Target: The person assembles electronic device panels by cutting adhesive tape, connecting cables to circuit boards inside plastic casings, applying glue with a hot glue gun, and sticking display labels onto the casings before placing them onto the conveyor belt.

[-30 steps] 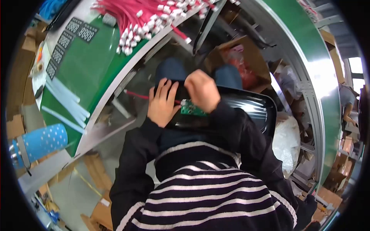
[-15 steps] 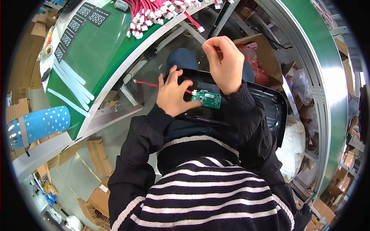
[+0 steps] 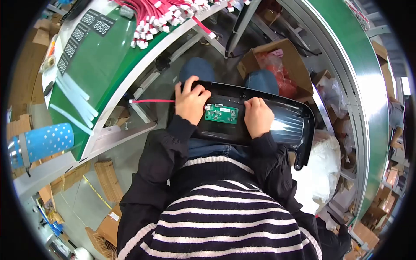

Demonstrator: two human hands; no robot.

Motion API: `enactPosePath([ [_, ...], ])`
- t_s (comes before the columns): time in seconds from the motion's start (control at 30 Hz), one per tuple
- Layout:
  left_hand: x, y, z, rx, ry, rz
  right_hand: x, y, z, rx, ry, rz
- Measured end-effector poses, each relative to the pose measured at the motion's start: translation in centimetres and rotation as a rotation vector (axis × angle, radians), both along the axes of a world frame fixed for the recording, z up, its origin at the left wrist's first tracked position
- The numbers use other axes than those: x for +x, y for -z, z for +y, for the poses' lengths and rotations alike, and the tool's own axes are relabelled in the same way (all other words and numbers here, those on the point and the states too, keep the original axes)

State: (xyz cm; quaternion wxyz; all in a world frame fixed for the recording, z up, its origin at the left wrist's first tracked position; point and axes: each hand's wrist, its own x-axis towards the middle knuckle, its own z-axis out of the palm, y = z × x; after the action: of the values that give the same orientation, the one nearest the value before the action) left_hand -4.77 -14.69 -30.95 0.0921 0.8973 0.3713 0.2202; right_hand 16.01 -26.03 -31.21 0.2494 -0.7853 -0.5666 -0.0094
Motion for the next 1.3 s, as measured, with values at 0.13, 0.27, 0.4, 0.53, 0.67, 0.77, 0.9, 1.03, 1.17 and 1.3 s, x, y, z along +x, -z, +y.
enactPosePath([
  [0.13,-0.3,-2.0,0.4,-0.009,0.11,0.066,1.1,-3.5,-1.7,-0.084,-0.026,0.009],
  [0.27,-1.5,-5.2,0.1,-0.023,0.121,-0.112,1.4,-8.0,-5.4,-0.103,-0.379,0.199],
  [0.4,-4.5,-8.1,-2.3,-0.106,0.038,-0.353,-0.6,-4.2,-7.4,-0.051,-0.591,0.107],
  [0.53,-8.2,-9.9,-5.3,-0.057,-0.117,-0.445,-0.4,-4.0,-7.8,-0.039,-0.756,0.127],
  [0.67,-11.3,-8.1,-8.3,-0.01,-0.223,-0.546,-1.6,-4.1,-8.4,-0.12,-0.749,-0.033],
  [0.77,-12.3,-6.2,-11.0,-0.085,-0.388,-0.656,-1.6,-8.0,-9.4,-0.01,-0.699,0.057],
  [0.9,-11.2,-2.4,-13.7,-0.278,-0.543,-0.902,1.2,-15.0,-13.7,0.171,-0.462,0.27],
  [1.03,-3.7,-1.9,-13.2,-0.708,-0.087,-0.756,2.7,-18.7,-16.3,0.613,-0.232,0.467],
  [1.17,0.8,-2.9,-9.8,-1.239,0.038,-0.938,1.8,-19.0,-15.6,1.172,-0.238,1.031],
  [1.3,-4.2,-10.1,-5.4,-0.78,0.086,-0.992,-2.8,-15.3,-14.0,0.919,-0.217,1.312],
])
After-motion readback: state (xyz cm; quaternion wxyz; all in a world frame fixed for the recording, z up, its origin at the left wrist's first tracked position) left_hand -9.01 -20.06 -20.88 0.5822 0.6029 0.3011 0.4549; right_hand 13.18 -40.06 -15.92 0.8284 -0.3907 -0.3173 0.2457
